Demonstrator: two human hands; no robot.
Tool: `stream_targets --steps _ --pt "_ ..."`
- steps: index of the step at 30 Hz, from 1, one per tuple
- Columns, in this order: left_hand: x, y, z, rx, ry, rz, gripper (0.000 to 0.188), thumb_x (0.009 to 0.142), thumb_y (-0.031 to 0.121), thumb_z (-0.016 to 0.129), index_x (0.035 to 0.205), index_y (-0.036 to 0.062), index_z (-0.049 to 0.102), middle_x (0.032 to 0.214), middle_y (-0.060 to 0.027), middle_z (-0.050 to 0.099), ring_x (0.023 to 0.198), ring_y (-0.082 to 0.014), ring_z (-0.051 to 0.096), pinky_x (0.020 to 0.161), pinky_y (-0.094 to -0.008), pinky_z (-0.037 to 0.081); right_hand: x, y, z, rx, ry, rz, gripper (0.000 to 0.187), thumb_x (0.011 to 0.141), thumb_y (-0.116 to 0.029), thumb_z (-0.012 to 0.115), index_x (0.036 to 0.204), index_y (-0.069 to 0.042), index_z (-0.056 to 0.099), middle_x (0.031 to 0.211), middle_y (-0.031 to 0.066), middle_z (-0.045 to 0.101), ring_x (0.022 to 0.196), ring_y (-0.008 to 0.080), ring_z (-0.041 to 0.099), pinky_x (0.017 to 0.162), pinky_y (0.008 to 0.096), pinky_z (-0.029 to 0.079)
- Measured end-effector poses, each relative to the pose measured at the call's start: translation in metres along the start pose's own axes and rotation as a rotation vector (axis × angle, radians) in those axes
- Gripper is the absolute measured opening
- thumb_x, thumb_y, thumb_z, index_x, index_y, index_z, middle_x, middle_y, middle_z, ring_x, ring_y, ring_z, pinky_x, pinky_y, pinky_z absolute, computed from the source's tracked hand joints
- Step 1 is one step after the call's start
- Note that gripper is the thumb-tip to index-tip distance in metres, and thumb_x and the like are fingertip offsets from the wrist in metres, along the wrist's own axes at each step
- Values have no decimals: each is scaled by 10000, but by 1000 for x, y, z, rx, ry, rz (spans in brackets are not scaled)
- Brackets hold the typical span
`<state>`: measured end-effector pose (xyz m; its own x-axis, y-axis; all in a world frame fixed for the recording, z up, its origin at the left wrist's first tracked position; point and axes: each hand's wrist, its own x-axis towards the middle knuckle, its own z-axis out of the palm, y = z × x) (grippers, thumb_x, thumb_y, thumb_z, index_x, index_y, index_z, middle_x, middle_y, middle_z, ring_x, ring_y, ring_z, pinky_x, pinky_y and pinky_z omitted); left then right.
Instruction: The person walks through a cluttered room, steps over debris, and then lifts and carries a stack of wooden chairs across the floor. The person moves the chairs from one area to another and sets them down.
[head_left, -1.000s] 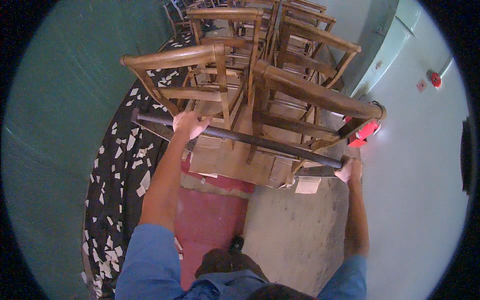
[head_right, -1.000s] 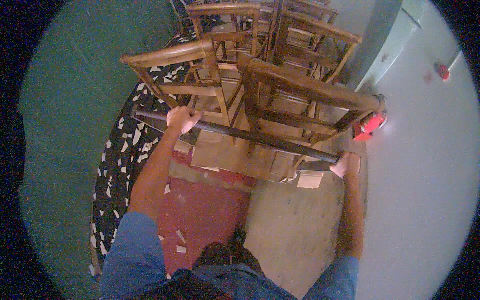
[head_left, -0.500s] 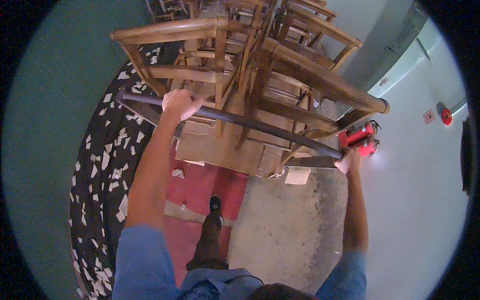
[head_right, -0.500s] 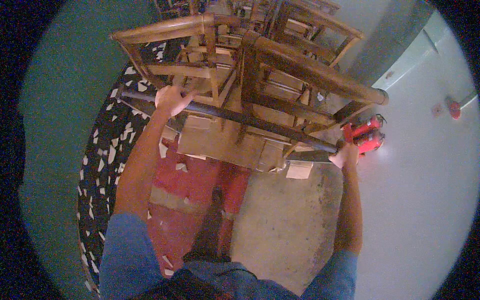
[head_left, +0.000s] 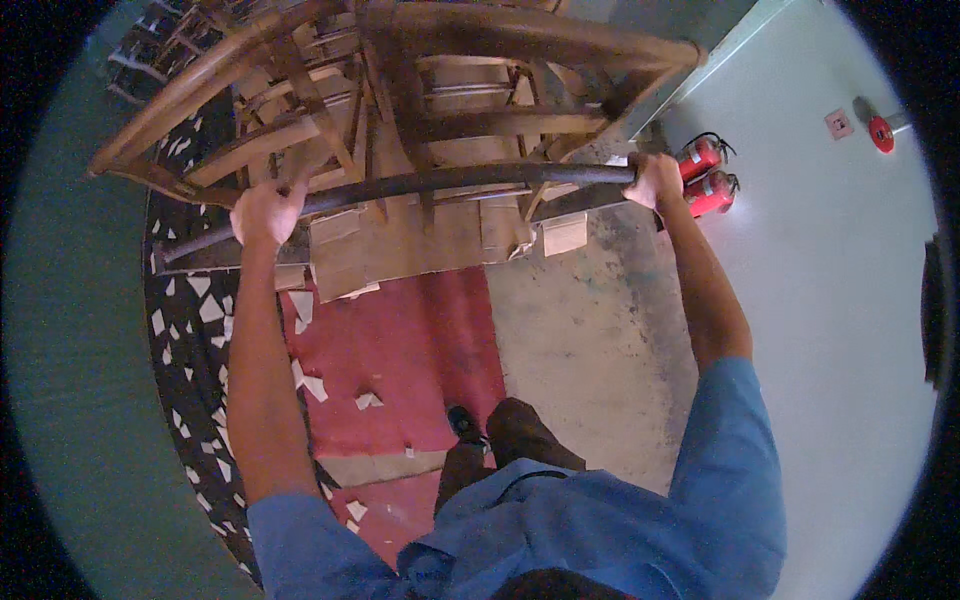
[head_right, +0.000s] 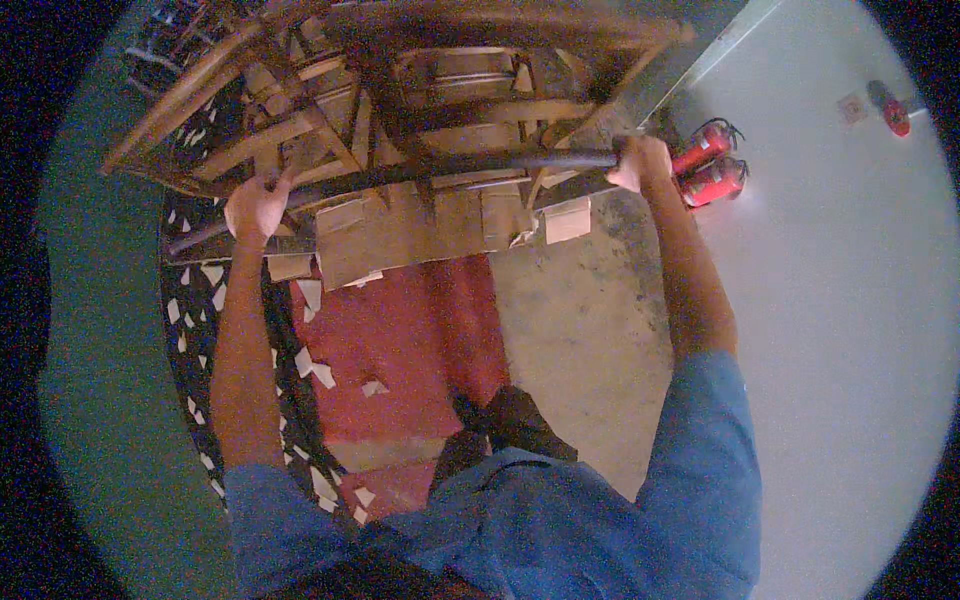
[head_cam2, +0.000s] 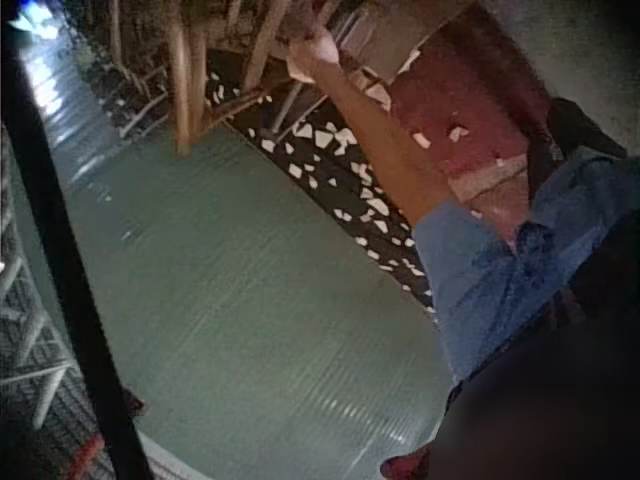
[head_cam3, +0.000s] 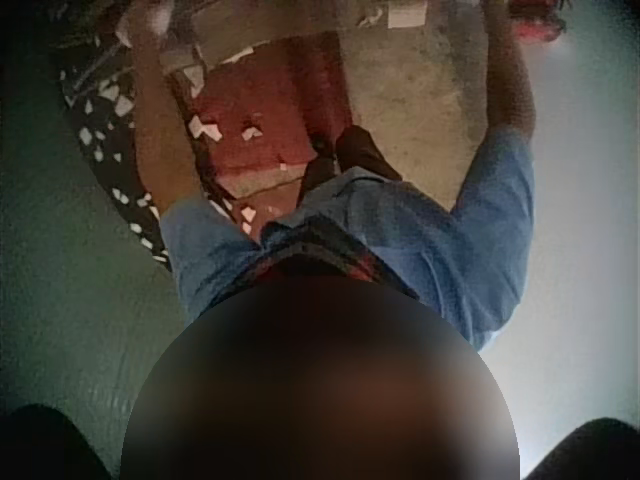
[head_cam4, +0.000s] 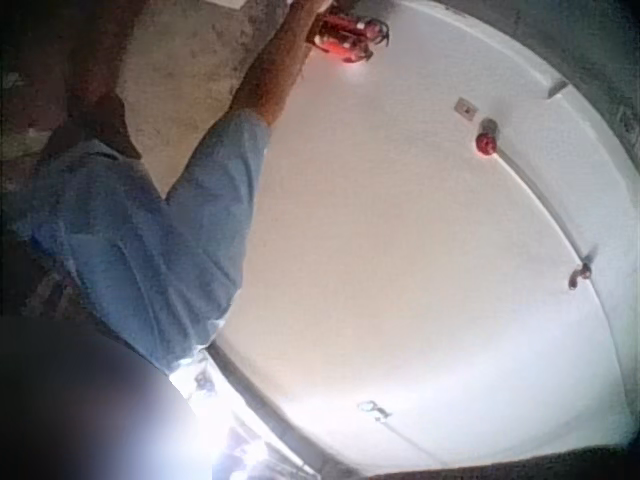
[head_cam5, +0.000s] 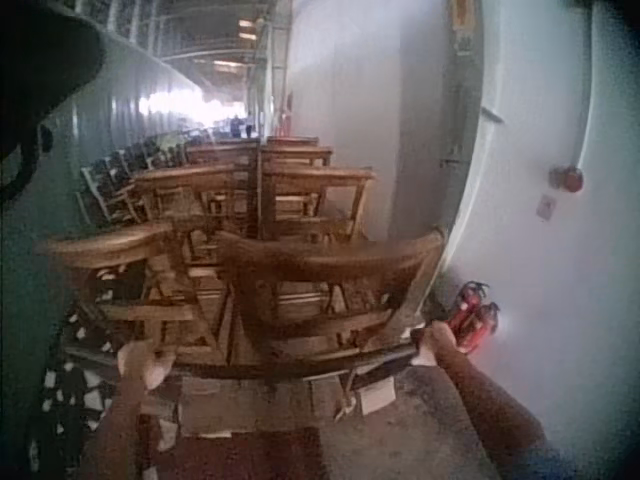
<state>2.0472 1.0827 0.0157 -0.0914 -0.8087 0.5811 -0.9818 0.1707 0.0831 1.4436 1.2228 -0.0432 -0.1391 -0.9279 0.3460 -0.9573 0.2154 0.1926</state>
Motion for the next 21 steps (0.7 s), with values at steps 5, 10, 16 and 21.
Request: stream_targets --steps 5,10,16,21 --pt "-10 -9 8 30 -112 -27 625 902 703 524 1053 169 811 975 -187 763 973 -401 720 868 -500 551 -22 -15 -13 1 53 14 327 669 -377 705 894 -140 724 813 190 721 813 418 712 755 521 572" --pt "116 -108 88 -13 -197 0 631 901 700 523 1059 161 809 970 -195 761 973 -398 723 866 -499 551 104 -100 -18 -54 14 68 391 679 -407 731 958 -133 742 881 194 742 856 416 722 790 509 587" --pt "176 -174 60 13 -180 -74 620 912 684 513 1088 166 804 1014 -200 757 1008 -416 711 938 -495 543 151 -175 -58 -114 -40 115 416 622 -323 756 992 -135 779 889 184 750 858 407 722 801 486 596" --pt "151 -173 11 -81 -214 23 617 895 693 532 982 157 824 903 -179 764 960 -385 726 907 -470 550 76 -196 -84 -1 44 174 375 604 -302 750 926 -112 768 863 177 750 826 397 727 785 480 600"
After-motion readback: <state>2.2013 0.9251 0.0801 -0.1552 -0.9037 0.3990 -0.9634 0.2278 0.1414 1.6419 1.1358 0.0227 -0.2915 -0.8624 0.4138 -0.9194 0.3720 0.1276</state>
